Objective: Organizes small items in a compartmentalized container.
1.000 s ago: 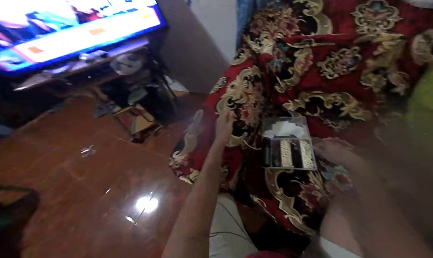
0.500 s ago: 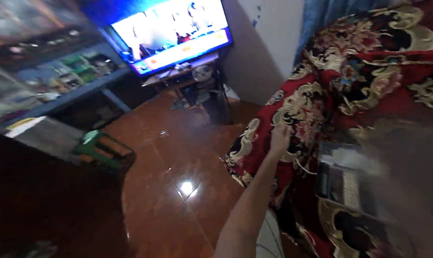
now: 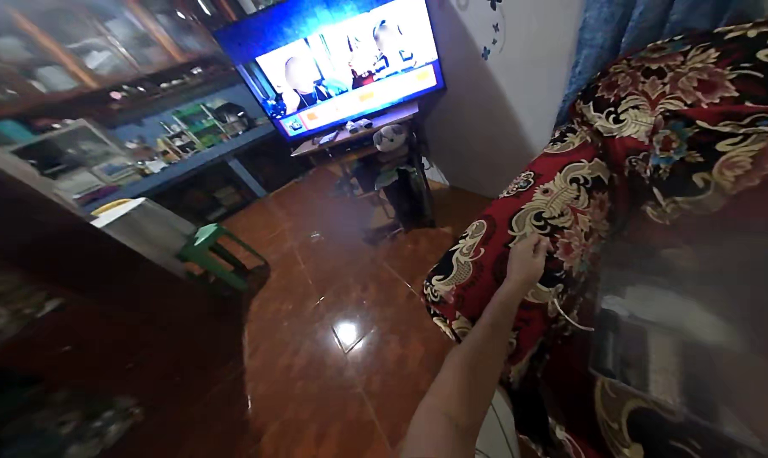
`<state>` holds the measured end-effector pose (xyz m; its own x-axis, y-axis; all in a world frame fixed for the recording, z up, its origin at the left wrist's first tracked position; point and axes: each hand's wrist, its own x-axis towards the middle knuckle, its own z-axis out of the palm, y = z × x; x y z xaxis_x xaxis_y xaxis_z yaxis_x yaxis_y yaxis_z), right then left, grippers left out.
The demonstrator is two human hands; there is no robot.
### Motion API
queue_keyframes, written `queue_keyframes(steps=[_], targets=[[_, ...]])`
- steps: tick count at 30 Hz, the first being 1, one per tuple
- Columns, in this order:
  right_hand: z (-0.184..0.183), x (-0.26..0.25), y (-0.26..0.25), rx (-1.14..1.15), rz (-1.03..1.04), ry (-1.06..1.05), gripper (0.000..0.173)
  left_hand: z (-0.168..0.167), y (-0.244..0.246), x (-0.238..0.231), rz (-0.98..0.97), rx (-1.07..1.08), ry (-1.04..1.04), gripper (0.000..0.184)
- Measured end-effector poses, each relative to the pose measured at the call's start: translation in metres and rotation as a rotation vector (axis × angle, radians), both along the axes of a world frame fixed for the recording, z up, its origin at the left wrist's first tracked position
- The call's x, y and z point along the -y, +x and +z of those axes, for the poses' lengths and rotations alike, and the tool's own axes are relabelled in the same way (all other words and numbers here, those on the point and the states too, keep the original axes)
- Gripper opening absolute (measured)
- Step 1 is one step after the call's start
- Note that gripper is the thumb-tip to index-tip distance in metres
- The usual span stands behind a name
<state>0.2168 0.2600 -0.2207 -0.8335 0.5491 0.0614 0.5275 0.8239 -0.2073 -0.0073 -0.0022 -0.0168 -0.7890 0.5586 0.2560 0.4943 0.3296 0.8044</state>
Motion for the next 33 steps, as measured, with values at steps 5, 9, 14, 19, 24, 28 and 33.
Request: queue_keyframes(steps=[5, 9, 14, 19, 24, 28, 33], targets=[[0.040, 0.018, -0.006, 0.130, -0.092, -0.096, 0.027, -0.004, -0.003, -0.001, -0.014, -0.010, -0.004, 0.031], [0.064, 0.029, 0.012, -0.039, 0.033, 0.012, 0.020, -0.002, -0.002, 0.000, -0.034, -0.008, -0.024, 0.031], [0.127, 0.048, 0.011, 0.036, -0.053, -0.105, 0.032, 0.000, 0.019, -0.004, -0.073, 0.017, -0.133, 0.033], [0.132, 0.060, 0.012, -0.517, 0.327, -0.473, 0.039, -0.010, 0.085, -0.020, -0.211, 0.105, -0.196, 0.034], [0.151, 0.103, 0.015, -0.523, 0.441, -0.847, 0.081, -0.022, 0.135, -0.033, -0.285, 0.251, -0.122, 0.034], [0.153, 0.109, 0.017, -0.425, 0.358, -0.876, 0.068, -0.029, 0.143, -0.031, -0.258, 0.322, -0.037, 0.034], [0.162, 0.095, 0.024, -0.412, 0.314, -0.886, 0.023, -0.031, 0.131, -0.022, -0.184, 0.308, 0.001, 0.033]])
